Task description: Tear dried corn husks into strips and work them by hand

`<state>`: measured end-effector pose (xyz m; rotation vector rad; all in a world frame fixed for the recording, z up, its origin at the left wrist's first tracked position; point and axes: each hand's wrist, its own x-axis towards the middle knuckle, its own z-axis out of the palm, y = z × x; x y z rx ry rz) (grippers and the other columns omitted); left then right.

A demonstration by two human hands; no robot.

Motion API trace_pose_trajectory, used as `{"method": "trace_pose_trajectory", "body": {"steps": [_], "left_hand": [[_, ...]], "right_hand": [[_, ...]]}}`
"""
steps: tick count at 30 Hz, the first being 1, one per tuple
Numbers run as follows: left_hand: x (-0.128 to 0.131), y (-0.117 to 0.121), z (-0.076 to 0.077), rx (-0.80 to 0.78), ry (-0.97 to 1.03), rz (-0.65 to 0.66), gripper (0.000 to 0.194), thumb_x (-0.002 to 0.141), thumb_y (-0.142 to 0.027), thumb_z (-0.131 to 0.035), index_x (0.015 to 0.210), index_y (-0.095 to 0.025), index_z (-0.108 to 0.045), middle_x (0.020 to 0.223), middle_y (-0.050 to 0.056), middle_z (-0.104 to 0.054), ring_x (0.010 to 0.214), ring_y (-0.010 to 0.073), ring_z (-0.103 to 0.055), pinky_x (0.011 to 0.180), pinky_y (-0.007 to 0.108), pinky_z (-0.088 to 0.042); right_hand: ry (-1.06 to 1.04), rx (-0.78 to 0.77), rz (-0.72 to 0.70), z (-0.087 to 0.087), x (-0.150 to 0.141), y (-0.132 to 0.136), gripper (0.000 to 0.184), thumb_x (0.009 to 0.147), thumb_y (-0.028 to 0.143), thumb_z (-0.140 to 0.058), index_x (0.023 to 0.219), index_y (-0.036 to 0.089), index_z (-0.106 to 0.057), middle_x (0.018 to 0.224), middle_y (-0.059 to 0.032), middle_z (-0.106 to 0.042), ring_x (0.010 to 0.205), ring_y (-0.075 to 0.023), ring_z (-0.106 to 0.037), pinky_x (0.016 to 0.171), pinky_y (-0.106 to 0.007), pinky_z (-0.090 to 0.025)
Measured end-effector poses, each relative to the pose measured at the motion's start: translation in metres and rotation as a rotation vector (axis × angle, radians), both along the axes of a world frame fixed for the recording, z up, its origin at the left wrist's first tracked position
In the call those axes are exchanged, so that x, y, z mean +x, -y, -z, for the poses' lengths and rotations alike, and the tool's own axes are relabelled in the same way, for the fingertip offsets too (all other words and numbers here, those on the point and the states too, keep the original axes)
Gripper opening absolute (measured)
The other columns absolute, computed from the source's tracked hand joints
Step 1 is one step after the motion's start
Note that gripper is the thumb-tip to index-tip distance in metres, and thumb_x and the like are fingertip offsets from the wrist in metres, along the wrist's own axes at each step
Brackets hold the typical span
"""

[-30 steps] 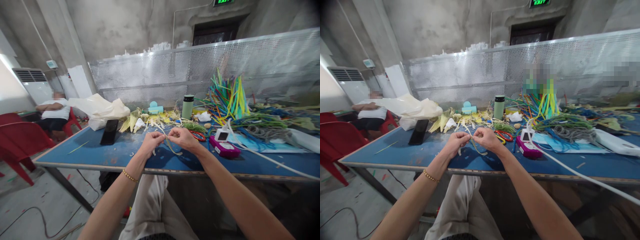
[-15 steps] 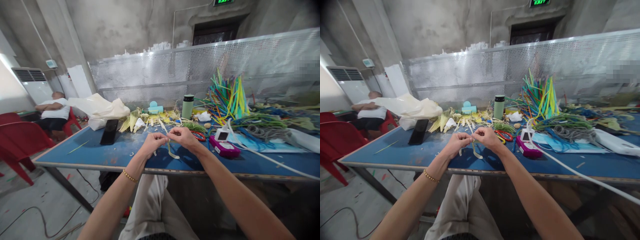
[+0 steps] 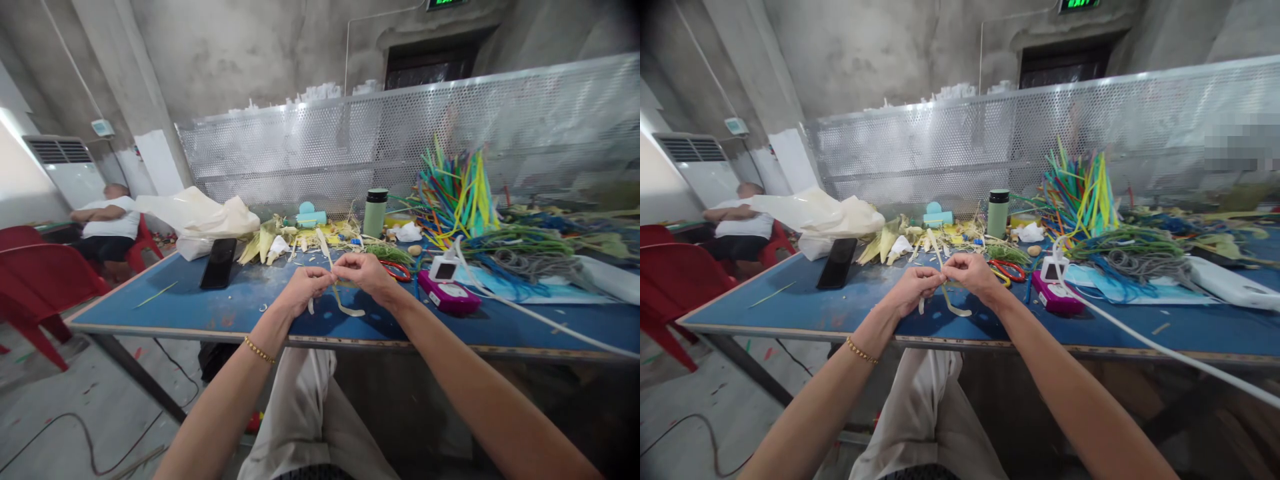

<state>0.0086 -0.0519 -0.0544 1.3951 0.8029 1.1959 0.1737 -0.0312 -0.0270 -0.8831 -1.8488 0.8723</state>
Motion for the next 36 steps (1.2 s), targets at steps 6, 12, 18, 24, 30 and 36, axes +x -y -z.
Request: {"method": "trace_pose_trajectory", "body": {"steps": [6, 12, 18, 24, 30, 36], "left_hand": [[0.0, 0.001, -0.001, -0.002, -0.024, 0.039, 0.036, 0.061, -0.042, -0.077, 0.058, -0.012, -0.057, 0.049, -0.005, -0.038, 0.046, 0.004, -0.026, 0.048, 0.025, -0.014], [0.001, 0.003, -0.001, -0.002, -0.084, 0.038, 0.037, 0.06, -0.044, -0.076, 0.057, -0.012, -0.057, 0.05, -0.004, -0.041, 0.047, 0.0045, -0.028, 0.049, 0.025, -0.016], [0.0, 0.005, -0.002, -0.002, -0.087, 0.049, 0.036, 0.062, -0.043, -0.075, 0.058, -0.012, -0.057, 0.051, -0.004, -0.043, 0.047, 0.0042, -0.03, 0.048, 0.024, -0.017], [0.0, 0.006, -0.004, -0.014, -0.058, 0.089, 0.031, 0.07, -0.04, -0.069, 0.069, -0.01, -0.065, 0.064, 0.004, -0.06, 0.046, 0.0044, -0.037, 0.047, 0.023, -0.021], [0.0, 0.009, -0.006, -0.054, 0.015, 0.166, 0.021, 0.066, -0.026, -0.072, 0.078, -0.009, -0.068, 0.072, 0.008, -0.067, 0.05, 0.0068, -0.048, 0.052, 0.023, -0.035], [-0.001, 0.009, -0.002, -0.041, 0.007, 0.222, 0.027, 0.068, -0.033, -0.074, 0.077, -0.008, -0.067, 0.081, 0.012, -0.069, 0.058, 0.0139, -0.062, 0.06, 0.028, -0.046]], "right_hand": [[-0.017, -0.011, 0.012, 0.0, 0.0, 0.002, 0.02, 0.069, 0.033, -0.065, 0.066, 0.014, -0.064, 0.057, 0.0013, -0.056, 0.055, -0.0094, -0.045, 0.052, -0.023, -0.035], [-0.004, -0.016, 0.026, -0.001, -0.001, 0.004, 0.018, 0.067, 0.032, -0.064, 0.065, 0.014, -0.063, 0.055, 0.0015, -0.056, 0.053, -0.0099, -0.047, 0.051, -0.023, -0.037], [0.01, -0.009, 0.018, -0.002, -0.001, 0.004, 0.019, 0.068, 0.033, -0.064, 0.066, 0.014, -0.063, 0.055, 0.0013, -0.055, 0.053, -0.01, -0.047, 0.052, -0.023, -0.037], [0.033, 0.027, 0.051, -0.004, 0.0, 0.003, 0.021, 0.07, 0.034, -0.063, 0.066, 0.014, -0.063, 0.057, 0.0014, -0.054, 0.053, -0.0098, -0.045, 0.051, -0.023, -0.034], [0.026, 0.081, 0.028, -0.001, 0.0, 0.001, 0.021, 0.072, 0.035, -0.063, 0.068, 0.015, -0.064, 0.06, 0.0003, -0.059, 0.056, -0.0109, -0.049, 0.054, -0.024, -0.038], [0.121, 0.159, 0.018, 0.001, 0.001, -0.002, 0.026, 0.078, 0.039, -0.059, 0.071, 0.015, -0.067, 0.063, -0.0013, -0.061, 0.059, -0.0128, -0.052, 0.055, -0.025, -0.039]]}}
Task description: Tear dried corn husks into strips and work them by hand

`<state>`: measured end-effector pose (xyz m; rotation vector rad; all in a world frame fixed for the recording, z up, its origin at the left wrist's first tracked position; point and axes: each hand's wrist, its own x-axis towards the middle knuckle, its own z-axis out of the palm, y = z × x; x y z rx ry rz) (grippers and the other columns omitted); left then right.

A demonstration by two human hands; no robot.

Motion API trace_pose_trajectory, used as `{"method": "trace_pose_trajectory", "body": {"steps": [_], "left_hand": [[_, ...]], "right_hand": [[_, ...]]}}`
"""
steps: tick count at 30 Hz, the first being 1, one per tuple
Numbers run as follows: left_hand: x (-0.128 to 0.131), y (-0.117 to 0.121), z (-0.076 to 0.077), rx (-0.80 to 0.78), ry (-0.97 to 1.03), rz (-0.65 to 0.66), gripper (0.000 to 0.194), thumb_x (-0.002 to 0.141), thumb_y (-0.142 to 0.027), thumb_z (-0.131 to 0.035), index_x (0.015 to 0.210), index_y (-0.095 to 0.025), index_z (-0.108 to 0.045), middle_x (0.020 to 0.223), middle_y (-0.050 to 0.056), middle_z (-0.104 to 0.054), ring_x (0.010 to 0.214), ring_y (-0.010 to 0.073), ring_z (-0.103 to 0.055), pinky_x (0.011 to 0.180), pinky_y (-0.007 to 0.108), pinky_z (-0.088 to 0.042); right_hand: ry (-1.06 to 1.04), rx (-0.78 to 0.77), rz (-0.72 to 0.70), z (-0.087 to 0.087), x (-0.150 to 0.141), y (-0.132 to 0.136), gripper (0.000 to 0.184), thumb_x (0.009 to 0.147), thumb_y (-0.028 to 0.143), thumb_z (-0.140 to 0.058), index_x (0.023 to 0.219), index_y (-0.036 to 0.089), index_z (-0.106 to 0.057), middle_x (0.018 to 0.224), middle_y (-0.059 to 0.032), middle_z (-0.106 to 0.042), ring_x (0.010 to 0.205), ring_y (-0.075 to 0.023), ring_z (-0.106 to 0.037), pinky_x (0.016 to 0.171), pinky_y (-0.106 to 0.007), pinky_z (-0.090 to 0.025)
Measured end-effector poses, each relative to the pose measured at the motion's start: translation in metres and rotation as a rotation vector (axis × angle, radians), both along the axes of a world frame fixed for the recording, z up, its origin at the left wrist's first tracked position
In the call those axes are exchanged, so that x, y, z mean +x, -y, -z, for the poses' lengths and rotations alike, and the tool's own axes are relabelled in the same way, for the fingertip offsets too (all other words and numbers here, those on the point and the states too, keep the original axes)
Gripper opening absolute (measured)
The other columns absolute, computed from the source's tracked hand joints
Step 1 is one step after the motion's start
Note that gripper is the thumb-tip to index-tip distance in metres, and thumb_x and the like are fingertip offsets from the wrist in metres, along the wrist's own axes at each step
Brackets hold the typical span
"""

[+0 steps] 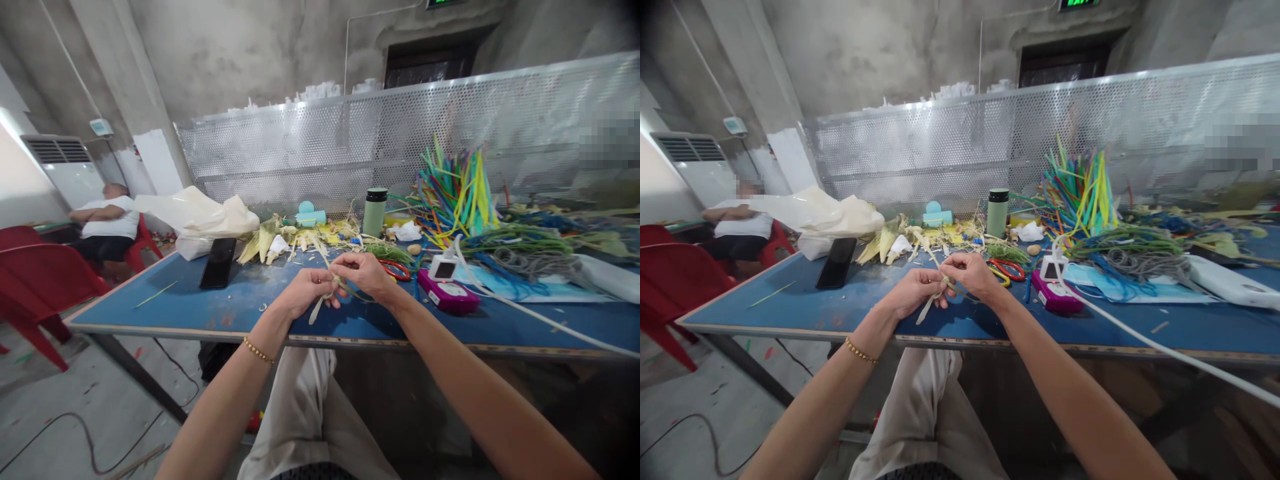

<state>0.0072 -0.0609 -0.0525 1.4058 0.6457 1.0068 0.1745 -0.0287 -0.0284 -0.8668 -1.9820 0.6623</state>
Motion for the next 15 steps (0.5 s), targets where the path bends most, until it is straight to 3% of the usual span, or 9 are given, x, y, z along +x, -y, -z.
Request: {"method": "trace_pose_trajectory", "body": {"steps": [5, 7, 9, 11, 15], "left_hand": [[-0.001, -0.011, 0.002, -0.07, 0.225, -0.267, 0.031, 0.059, -0.029, -0.081, 0.079, -0.009, -0.068, 0.084, 0.013, -0.072, 0.069, 0.0188, -0.067, 0.067, 0.03, -0.048], [-0.002, -0.015, 0.001, -0.069, 0.315, -0.363, 0.032, 0.056, -0.027, -0.083, 0.079, -0.009, -0.07, 0.086, 0.013, -0.073, 0.076, 0.0197, -0.068, 0.074, 0.032, -0.049], [-0.003, -0.018, 0.0, -0.088, 0.371, -0.417, 0.033, 0.056, -0.027, -0.083, 0.082, -0.01, -0.071, 0.089, 0.012, -0.073, 0.082, 0.021, -0.068, 0.078, 0.033, -0.049], [-0.004, -0.018, -0.002, -0.114, 0.41, -0.446, 0.034, 0.055, -0.026, -0.084, 0.082, -0.01, -0.071, 0.089, 0.011, -0.073, 0.084, 0.0212, -0.068, 0.08, 0.033, -0.049], [-0.002, -0.017, -0.004, -0.133, 0.449, -0.453, 0.033, 0.052, -0.025, -0.085, 0.077, -0.011, -0.07, 0.083, 0.009, -0.073, 0.078, 0.0186, -0.067, 0.077, 0.031, -0.049]], "right_hand": [[-0.001, 0.409, 0.388, 0.0, 0.003, -0.005, 0.023, 0.084, 0.035, -0.055, 0.075, 0.017, -0.067, 0.084, -0.0082, -0.066, 0.083, -0.0199, -0.055, 0.079, -0.032, -0.04], [-0.009, 0.508, 0.49, 0.0, 0.004, -0.004, 0.022, 0.086, 0.033, -0.053, 0.079, 0.017, -0.067, 0.085, -0.009, -0.065, 0.082, -0.02, -0.054, 0.081, -0.033, -0.039], [0.019, 0.512, 0.431, 0.001, 0.003, -0.001, 0.024, 0.088, 0.033, -0.051, 0.077, 0.017, -0.065, 0.078, -0.0077, -0.062, 0.073, -0.0178, -0.052, 0.074, -0.03, -0.039], [0.08, 0.461, 0.277, 0.003, 0.0, 0.002, 0.027, 0.089, 0.032, -0.05, 0.071, 0.017, -0.063, 0.071, -0.0056, -0.06, 0.066, -0.0155, -0.05, 0.066, -0.028, -0.038], [0.225, 0.385, 0.113, 0.009, -0.009, 0.004, 0.026, 0.087, 0.032, -0.053, 0.07, 0.018, -0.067, 0.069, -0.0042, -0.062, 0.063, -0.0138, -0.05, 0.063, -0.026, -0.036]]}}
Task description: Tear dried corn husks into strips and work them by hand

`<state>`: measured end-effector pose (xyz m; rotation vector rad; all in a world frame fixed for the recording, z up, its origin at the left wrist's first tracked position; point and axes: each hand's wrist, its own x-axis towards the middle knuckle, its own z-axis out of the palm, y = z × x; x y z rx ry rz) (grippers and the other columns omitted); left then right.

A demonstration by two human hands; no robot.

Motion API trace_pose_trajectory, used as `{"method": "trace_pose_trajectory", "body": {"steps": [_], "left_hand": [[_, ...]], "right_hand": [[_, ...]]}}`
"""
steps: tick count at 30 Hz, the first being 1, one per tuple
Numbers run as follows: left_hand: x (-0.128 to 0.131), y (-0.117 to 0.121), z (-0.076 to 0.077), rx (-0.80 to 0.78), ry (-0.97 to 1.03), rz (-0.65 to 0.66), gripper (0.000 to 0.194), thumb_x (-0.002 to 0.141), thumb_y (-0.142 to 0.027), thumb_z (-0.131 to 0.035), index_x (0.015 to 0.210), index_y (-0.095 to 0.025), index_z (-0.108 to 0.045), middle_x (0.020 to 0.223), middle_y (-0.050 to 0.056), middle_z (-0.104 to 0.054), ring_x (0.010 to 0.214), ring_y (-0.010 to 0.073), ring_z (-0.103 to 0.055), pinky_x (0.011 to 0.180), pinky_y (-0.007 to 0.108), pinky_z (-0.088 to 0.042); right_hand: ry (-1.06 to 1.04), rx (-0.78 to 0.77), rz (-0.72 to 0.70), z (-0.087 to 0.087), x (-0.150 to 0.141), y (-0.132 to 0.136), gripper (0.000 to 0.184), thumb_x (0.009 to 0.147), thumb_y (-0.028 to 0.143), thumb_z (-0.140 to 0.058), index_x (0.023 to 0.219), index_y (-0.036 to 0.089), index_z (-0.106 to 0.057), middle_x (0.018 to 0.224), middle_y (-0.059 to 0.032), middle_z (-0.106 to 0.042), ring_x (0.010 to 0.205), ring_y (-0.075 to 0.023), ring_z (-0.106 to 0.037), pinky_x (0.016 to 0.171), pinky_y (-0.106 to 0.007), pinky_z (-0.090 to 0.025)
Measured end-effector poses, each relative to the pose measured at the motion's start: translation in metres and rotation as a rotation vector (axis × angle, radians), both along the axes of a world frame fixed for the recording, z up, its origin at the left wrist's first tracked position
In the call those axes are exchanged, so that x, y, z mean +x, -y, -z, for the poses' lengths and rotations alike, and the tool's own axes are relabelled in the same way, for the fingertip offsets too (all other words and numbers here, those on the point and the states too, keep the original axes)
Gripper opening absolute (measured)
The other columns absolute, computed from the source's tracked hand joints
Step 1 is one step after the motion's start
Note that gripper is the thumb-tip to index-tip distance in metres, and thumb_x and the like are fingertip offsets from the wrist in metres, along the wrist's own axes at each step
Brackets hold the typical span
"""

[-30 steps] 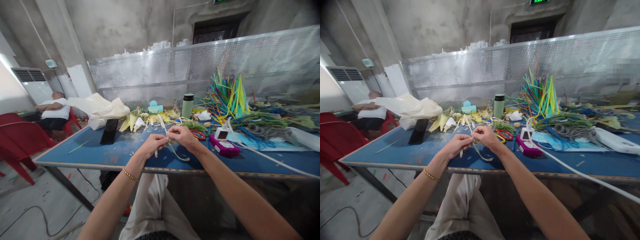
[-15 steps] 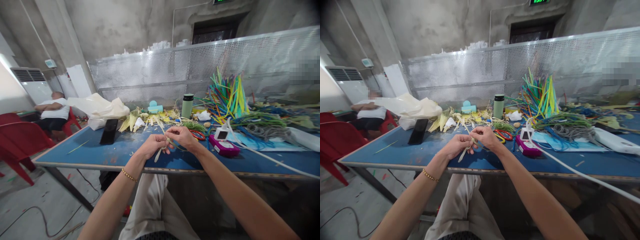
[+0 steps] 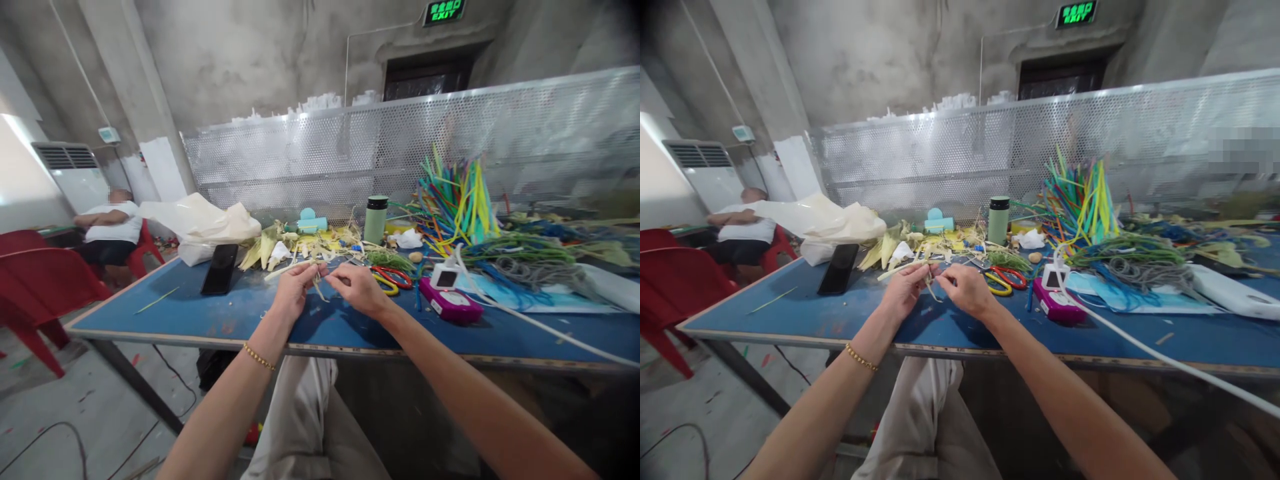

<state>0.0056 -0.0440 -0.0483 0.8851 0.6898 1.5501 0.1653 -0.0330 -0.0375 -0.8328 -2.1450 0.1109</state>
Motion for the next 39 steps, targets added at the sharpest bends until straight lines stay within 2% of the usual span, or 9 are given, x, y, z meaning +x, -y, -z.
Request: {"method": "trace_pose_trajectory", "body": {"steps": [3, 7, 10, 14, 18, 24, 30, 39], "left_hand": [[0.002, 0.0, 0.001, 0.02, -0.032, 0.018, 0.033, 0.051, -0.027, -0.085, 0.075, -0.011, -0.069, 0.077, 0.009, -0.072, 0.074, 0.0174, -0.066, 0.073, 0.03, -0.05], [0.002, -0.002, 0.004, 0.023, -0.074, 0.026, 0.036, 0.051, -0.03, -0.085, 0.077, -0.011, -0.069, 0.077, 0.009, -0.072, 0.071, 0.0171, -0.065, 0.07, 0.03, -0.049], [0.002, -0.002, 0.004, 0.04, -0.086, 0.017, 0.036, 0.051, -0.032, -0.085, 0.076, -0.01, -0.071, 0.079, 0.01, -0.072, 0.073, 0.0172, -0.065, 0.071, 0.03, -0.048], [0.004, 0.0, 0.002, 0.051, -0.086, 0.012, 0.031, 0.054, -0.031, -0.084, 0.074, -0.011, -0.072, 0.08, 0.01, -0.072, 0.072, 0.016, -0.064, 0.071, 0.029, -0.048], [0.005, 0.002, 0.0, 0.07, -0.086, 0.037, 0.028, 0.056, -0.031, -0.083, 0.074, -0.012, -0.072, 0.079, 0.01, -0.072, 0.071, 0.0154, -0.064, 0.07, 0.029, -0.047], [0.004, 0.001, 0.003, 0.147, -0.124, 0.029, 0.027, 0.062, -0.033, -0.079, 0.079, -0.012, -0.075, 0.08, 0.009, -0.073, 0.073, 0.0154, -0.062, 0.072, 0.028, -0.046], [0.002, -0.001, 0.004, 0.189, -0.18, -0.059, 0.025, 0.064, -0.033, -0.077, 0.076, -0.011, -0.075, 0.077, 0.009, -0.072, 0.07, 0.0148, -0.061, 0.072, 0.028, -0.045], [0.002, -0.002, 0.003, 0.163, -0.154, -0.093, 0.022, 0.061, -0.03, -0.078, 0.072, -0.012, -0.074, 0.07, 0.007, -0.071, 0.068, 0.0155, -0.062, 0.075, 0.03, -0.046]], "right_hand": [[0.082, -0.045, -0.02, 0.005, -0.004, -0.001, 0.023, 0.083, 0.035, -0.059, 0.072, 0.019, -0.069, 0.073, -0.0033, -0.065, 0.064, -0.013, -0.052, 0.062, -0.025, -0.034], [0.117, -0.071, 0.019, 0.008, -0.007, -0.002, 0.023, 0.08, 0.033, -0.061, 0.064, 0.018, -0.066, 0.069, -0.002, -0.064, 0.061, -0.0118, -0.051, 0.058, -0.024, -0.031], [0.126, -0.073, 0.042, 0.008, -0.008, -0.001, 0.023, 0.082, 0.032, -0.059, 0.063, 0.019, -0.065, 0.067, -0.0012, -0.062, 0.059, -0.0114, -0.049, 0.057, -0.024, -0.029], [0.162, -0.11, 0.103, 0.007, -0.012, 0.001, 0.029, 0.081, 0.043, -0.059, 0.065, 0.02, -0.065, 0.059, 0.0005, -0.058, 0.053, -0.0111, -0.042, 0.053, -0.025, -0.024], [0.179, -0.158, 0.108, 0.01, -0.013, 0.0, 0.028, 0.082, 0.04, -0.058, 0.063, 0.02, -0.063, 0.056, 0.0012, -0.055, 0.052, -0.011, -0.042, 0.053, -0.025, -0.022], [0.15, -0.142, 0.049, 0.01, -0.013, 0.001, 0.036, 0.089, 0.038, -0.048, 0.063, 0.018, -0.062, 0.059, -0.0004, -0.057, 0.053, -0.0109, -0.043, 0.054, -0.025, -0.023], [0.19, -0.092, 0.049, 0.008, -0.015, 0.005, 0.029, 0.087, 0.029, -0.052, 0.061, 0.017, -0.059, 0.06, -0.0005, -0.058, 0.054, -0.0098, -0.044, 0.056, -0.025, -0.024], [0.262, 0.007, 0.062, 0.012, -0.015, 0.004, 0.029, 0.086, 0.026, -0.054, 0.059, 0.017, -0.058, 0.062, -0.0014, -0.06, 0.057, -0.0106, -0.047, 0.056, -0.025, -0.023]]}}
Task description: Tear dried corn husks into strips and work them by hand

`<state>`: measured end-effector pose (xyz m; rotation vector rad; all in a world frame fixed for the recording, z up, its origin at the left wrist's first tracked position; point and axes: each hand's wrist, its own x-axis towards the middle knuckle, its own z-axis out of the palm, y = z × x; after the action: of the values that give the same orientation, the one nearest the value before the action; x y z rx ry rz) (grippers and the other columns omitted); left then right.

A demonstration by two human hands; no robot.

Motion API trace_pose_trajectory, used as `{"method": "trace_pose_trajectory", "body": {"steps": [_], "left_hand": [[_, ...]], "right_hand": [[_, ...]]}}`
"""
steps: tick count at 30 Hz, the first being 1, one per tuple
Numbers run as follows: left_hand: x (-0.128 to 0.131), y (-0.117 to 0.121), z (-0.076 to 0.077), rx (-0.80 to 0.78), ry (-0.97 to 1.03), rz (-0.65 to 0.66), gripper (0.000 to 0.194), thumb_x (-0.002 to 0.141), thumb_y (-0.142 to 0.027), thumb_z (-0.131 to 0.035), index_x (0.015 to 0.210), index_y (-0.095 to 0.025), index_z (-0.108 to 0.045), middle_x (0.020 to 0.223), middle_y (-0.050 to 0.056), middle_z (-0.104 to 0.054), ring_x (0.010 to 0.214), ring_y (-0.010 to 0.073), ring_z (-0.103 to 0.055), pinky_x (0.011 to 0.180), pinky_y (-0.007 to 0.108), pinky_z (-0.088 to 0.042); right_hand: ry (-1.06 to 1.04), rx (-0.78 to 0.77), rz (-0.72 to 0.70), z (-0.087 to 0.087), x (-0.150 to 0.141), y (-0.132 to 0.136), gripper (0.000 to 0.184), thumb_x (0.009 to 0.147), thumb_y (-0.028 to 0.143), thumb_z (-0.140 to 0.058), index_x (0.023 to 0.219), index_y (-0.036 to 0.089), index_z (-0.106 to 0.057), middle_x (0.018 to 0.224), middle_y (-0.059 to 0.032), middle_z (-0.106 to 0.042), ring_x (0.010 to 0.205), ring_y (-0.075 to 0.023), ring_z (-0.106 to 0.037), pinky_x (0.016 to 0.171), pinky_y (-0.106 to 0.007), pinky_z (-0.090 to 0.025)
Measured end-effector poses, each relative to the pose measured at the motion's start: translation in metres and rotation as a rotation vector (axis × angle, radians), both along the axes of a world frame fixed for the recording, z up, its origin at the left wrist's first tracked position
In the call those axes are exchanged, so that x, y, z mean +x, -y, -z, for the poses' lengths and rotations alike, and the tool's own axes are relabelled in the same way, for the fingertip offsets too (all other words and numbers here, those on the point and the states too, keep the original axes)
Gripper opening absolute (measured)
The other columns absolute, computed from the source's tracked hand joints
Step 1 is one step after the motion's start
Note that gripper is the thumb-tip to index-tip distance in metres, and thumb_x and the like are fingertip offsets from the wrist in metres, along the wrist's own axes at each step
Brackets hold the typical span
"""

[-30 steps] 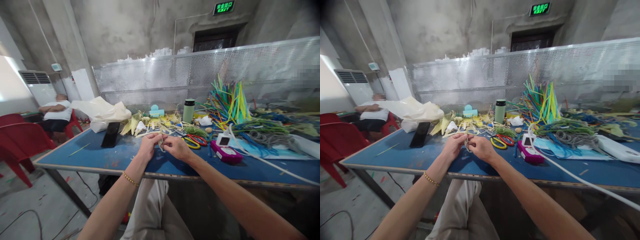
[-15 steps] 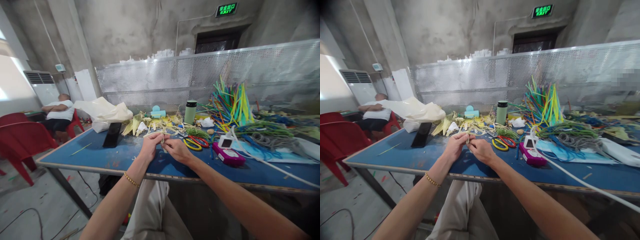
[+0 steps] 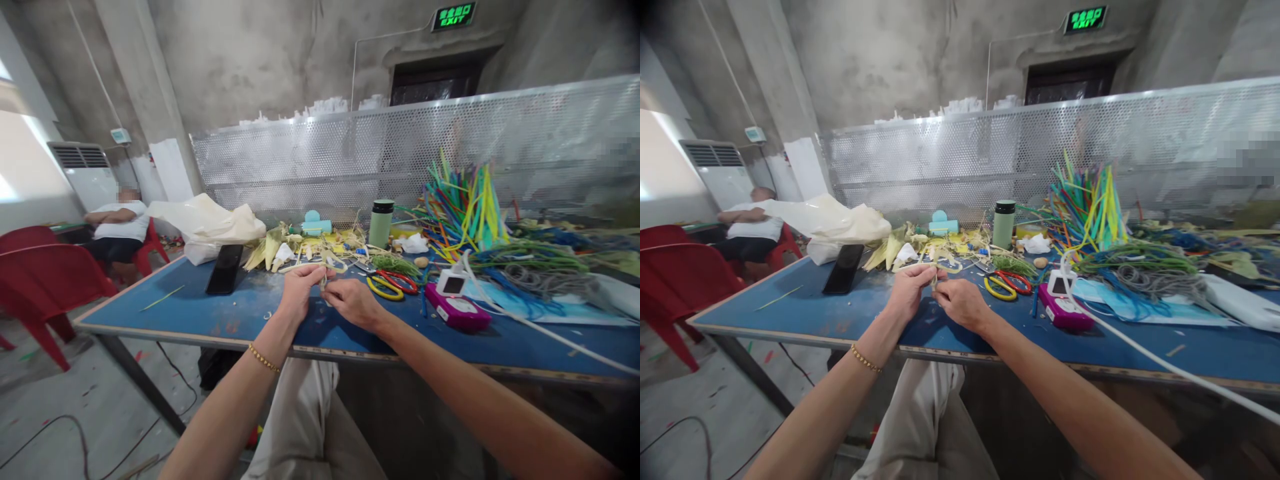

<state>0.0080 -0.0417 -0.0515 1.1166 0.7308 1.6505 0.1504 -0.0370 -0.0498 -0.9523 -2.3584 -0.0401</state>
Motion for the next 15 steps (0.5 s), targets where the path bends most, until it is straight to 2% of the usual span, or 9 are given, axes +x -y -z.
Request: {"method": "trace_pose_trajectory", "body": {"steps": [6, 11, 15], "left_hand": [[0.0004, 0.0017, -0.003, -0.037, 0.027, -0.02, 0.024, 0.057, -0.03, -0.081, 0.069, -0.011, -0.073, 0.065, 0.007, -0.07, 0.067, 0.015, -0.061, 0.075, 0.03, -0.045], [0.0001, 0.0028, -0.0037, -0.036, 0.027, -0.002, 0.025, 0.057, -0.032, -0.08, 0.07, -0.011, -0.072, 0.07, 0.008, -0.071, 0.071, 0.0167, -0.063, 0.077, 0.031, -0.045], [-0.0005, 0.0025, -0.0032, -0.004, -0.02, -0.055, 0.021, 0.061, -0.03, -0.077, 0.069, -0.011, -0.072, 0.071, 0.007, -0.071, 0.067, 0.0141, -0.061, 0.073, 0.029, -0.045]], "right_hand": [[0.025, 0.037, -0.039, 0.0013, -0.0004, -0.001, 0.029, 0.087, 0.025, -0.056, 0.059, 0.017, -0.057, 0.061, -0.0012, -0.06, 0.058, -0.0108, -0.048, 0.057, -0.024, -0.025], [0.031, 0.074, -0.065, 0.0017, 0.0002, 0.0015, 0.027, 0.088, 0.025, -0.055, 0.062, 0.017, -0.058, 0.063, -0.0012, -0.059, 0.059, -0.0115, -0.049, 0.058, -0.025, -0.028], [-0.121, 0.124, -0.183, -0.0064, 0.0054, 0.005, 0.032, 0.092, 0.03, -0.049, 0.064, 0.018, -0.058, 0.066, -0.0022, -0.058, 0.064, -0.0125, -0.051, 0.062, -0.025, -0.035]]}}
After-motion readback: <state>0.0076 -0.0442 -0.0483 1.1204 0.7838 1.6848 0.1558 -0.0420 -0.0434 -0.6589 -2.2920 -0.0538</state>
